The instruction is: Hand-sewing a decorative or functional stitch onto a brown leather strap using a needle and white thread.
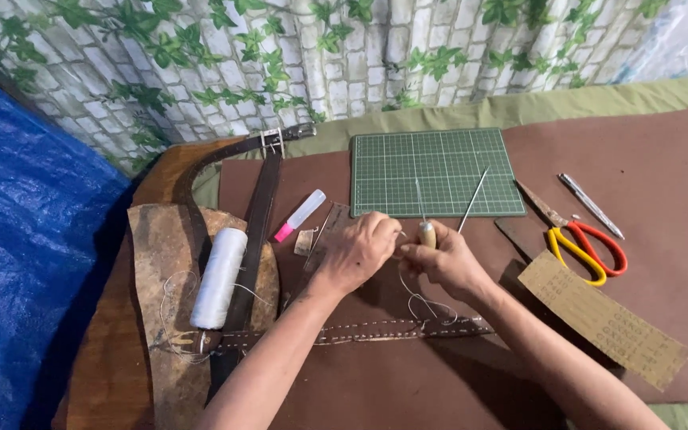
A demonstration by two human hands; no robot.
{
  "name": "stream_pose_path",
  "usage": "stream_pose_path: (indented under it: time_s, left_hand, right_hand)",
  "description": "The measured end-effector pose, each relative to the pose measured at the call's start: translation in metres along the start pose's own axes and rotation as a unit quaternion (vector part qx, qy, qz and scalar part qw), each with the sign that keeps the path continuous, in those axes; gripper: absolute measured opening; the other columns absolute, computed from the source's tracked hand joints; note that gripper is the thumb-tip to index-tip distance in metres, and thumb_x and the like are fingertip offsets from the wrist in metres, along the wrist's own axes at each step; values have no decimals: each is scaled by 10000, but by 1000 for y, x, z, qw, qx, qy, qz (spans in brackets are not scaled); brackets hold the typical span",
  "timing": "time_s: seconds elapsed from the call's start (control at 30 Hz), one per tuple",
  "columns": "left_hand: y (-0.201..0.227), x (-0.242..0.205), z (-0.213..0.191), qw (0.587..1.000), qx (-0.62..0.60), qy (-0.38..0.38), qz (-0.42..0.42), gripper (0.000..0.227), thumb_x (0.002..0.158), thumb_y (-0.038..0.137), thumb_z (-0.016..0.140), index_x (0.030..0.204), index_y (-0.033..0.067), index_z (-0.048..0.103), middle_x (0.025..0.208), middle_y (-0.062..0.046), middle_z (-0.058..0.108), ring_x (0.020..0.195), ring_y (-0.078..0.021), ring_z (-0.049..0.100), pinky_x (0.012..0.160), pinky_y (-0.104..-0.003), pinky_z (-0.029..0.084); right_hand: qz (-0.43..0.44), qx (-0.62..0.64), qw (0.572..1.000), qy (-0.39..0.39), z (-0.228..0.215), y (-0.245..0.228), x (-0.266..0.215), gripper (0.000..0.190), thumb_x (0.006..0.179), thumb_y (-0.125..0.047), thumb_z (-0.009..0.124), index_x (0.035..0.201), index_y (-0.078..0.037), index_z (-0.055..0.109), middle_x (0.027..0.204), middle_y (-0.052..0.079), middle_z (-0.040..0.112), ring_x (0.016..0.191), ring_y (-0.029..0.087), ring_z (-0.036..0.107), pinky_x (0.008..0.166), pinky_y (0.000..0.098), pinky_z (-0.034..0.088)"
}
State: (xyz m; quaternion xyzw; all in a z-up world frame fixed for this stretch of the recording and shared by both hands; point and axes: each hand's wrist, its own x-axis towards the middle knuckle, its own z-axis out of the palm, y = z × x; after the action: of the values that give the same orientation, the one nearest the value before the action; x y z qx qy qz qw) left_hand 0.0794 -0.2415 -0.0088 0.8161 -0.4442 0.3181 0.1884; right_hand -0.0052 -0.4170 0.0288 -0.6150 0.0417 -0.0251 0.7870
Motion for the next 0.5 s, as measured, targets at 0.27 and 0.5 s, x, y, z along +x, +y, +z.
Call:
stream_pose_path:
  time_s: [0.27,0.5]
  left_hand:
    - [69,-14,-16,964,-122,-95,-216,111,981,254,644,1059,177,625,887,-61,658,855,-291,722,644,-425,582]
    - [125,-19,-41,863,-233,-307,-327,231,972,399,639,980,193,743,956,-77,735,960,-335,727,772,-444,587]
  right_hand:
    - [-93,-70,989,96,-48,-29,4,196,827,98,723,986,44,622,726,270,672,617,373,728,521,455,598]
    - [-132,-97,973,164,-74,-84,-21,217,905,39,717,1043,-43,570,787,238,702,672,310,739,578,350,589]
